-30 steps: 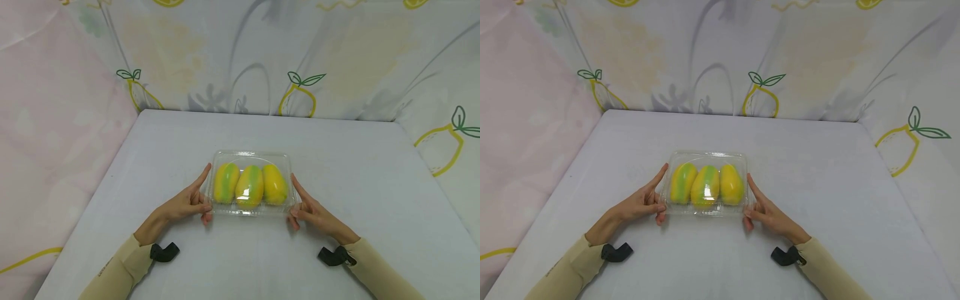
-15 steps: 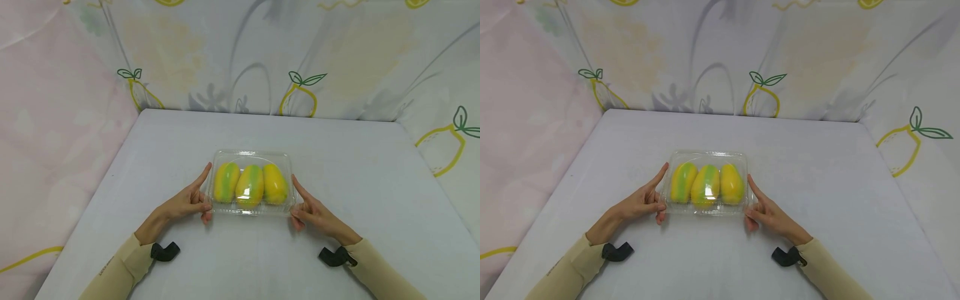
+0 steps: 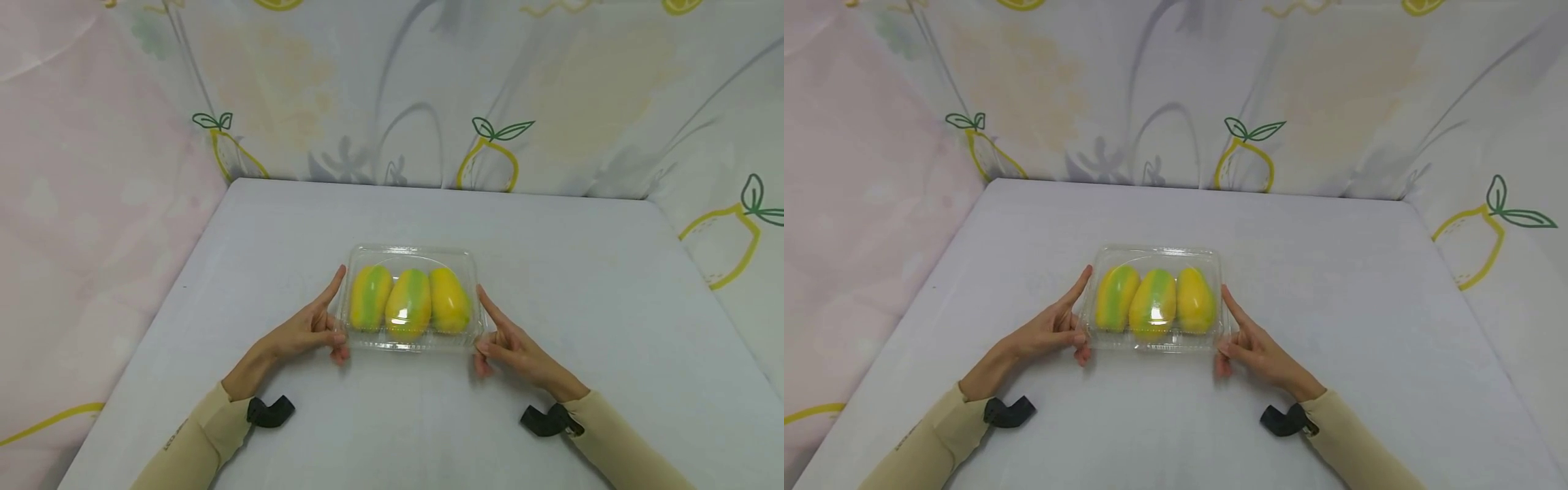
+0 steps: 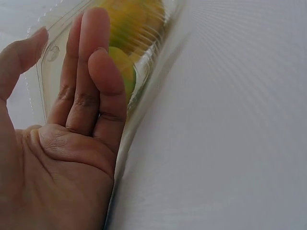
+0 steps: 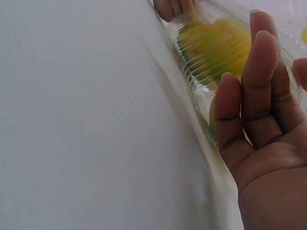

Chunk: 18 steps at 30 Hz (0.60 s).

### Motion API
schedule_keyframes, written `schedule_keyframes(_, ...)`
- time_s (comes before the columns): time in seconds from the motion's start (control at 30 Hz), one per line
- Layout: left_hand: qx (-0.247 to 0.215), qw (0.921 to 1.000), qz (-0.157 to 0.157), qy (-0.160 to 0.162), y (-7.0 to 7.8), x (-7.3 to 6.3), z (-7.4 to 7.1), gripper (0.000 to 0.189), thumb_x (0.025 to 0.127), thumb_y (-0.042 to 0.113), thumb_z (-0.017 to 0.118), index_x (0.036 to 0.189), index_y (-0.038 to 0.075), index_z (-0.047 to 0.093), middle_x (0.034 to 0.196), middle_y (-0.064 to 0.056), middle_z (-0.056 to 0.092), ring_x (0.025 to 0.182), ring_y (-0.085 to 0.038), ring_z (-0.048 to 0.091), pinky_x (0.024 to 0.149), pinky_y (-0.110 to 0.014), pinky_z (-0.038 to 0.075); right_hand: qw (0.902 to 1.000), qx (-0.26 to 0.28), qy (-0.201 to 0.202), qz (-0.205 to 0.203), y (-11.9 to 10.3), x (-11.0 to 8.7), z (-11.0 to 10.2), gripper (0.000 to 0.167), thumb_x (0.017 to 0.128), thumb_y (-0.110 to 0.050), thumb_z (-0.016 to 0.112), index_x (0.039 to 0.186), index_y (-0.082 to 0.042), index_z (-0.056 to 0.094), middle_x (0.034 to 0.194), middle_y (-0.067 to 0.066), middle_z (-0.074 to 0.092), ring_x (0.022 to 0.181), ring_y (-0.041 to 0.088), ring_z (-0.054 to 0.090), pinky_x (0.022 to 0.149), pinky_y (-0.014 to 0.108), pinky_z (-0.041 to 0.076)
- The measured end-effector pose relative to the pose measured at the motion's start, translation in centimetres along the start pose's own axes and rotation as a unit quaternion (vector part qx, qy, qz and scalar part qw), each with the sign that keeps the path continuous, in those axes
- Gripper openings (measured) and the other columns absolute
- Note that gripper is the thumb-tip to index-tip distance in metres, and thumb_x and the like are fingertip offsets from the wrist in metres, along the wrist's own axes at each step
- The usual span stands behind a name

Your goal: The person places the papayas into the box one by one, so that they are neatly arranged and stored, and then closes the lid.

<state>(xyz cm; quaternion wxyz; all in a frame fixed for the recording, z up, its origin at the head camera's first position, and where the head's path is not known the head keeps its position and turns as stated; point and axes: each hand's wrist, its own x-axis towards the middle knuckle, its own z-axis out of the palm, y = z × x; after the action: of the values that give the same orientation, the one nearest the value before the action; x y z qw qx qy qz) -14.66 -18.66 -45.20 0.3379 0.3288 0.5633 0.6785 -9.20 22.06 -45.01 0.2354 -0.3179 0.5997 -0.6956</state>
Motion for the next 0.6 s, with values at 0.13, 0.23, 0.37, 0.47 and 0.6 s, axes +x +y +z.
schedule_keyframes(0.13,-0.001,1.0000,-0.003,0.008,-0.16,0.06,0.13,0.108,0.094,-0.003,0.059,0.152,0.036,-0.024,0.083,-0.010,0.075,0.073,-0.021,0.074,0.071,-0.035,0.059,0.9999,-0.003,0.002,0.016,-0.01,-0.15,-0.14,0.084,0.101,0.007,0.038,0.154,-0.017,-0.022,0.080,0.017,0.071,0.062,0.035,0.053,0.067,0.033,0.053)
schedule_keyframes(0.23,-0.001,0.9999,-0.003,0.015,-0.13,0.09,0.24,0.109,0.094,-0.003,0.060,0.152,0.038,-0.022,0.083,-0.011,0.075,0.073,-0.021,0.074,0.070,-0.035,0.059,0.9993,-0.021,0.011,0.028,-0.11,-0.16,-0.12,0.086,0.101,0.005,0.040,0.154,-0.020,-0.023,0.090,0.010,0.075,0.066,0.032,0.058,0.074,0.029,0.054)
schedule_keyframes(0.37,0.009,0.9997,0.002,0.022,-0.08,0.08,0.28,0.111,0.093,-0.002,0.062,0.152,0.038,-0.023,0.085,-0.012,0.075,0.074,-0.022,0.074,0.071,-0.036,0.059,0.9981,-0.050,0.027,0.027,-0.24,-0.11,0.01,0.088,0.101,0.006,0.040,0.153,-0.022,-0.025,0.094,0.020,0.073,0.070,0.030,0.061,0.082,0.026,0.052)
schedule_keyframes(0.47,0.036,0.9988,0.006,0.032,-0.09,0.01,0.21,0.110,0.092,-0.002,0.063,0.153,0.030,-0.023,0.086,-0.013,0.075,0.073,-0.024,0.073,0.073,-0.037,0.059,0.9900,-0.130,0.055,-0.001,-0.35,-0.16,0.00,0.090,0.099,0.009,0.043,0.154,-0.019,-0.022,0.088,0.020,0.071,0.071,0.025,0.061,0.081,0.025,0.051)
schedule_keyframes(0.6,0.087,0.9949,-0.011,0.050,0.06,-0.14,0.16,0.107,0.092,0.002,0.064,0.155,0.019,-0.020,0.087,-0.016,0.075,0.072,-0.026,0.073,0.074,-0.037,0.059,0.9319,-0.343,0.110,-0.045,-0.65,-0.40,-0.48,0.091,0.092,0.007,0.056,0.157,-0.006,-0.007,0.084,0.005,0.067,0.072,0.011,0.059,0.075,0.026,0.050)
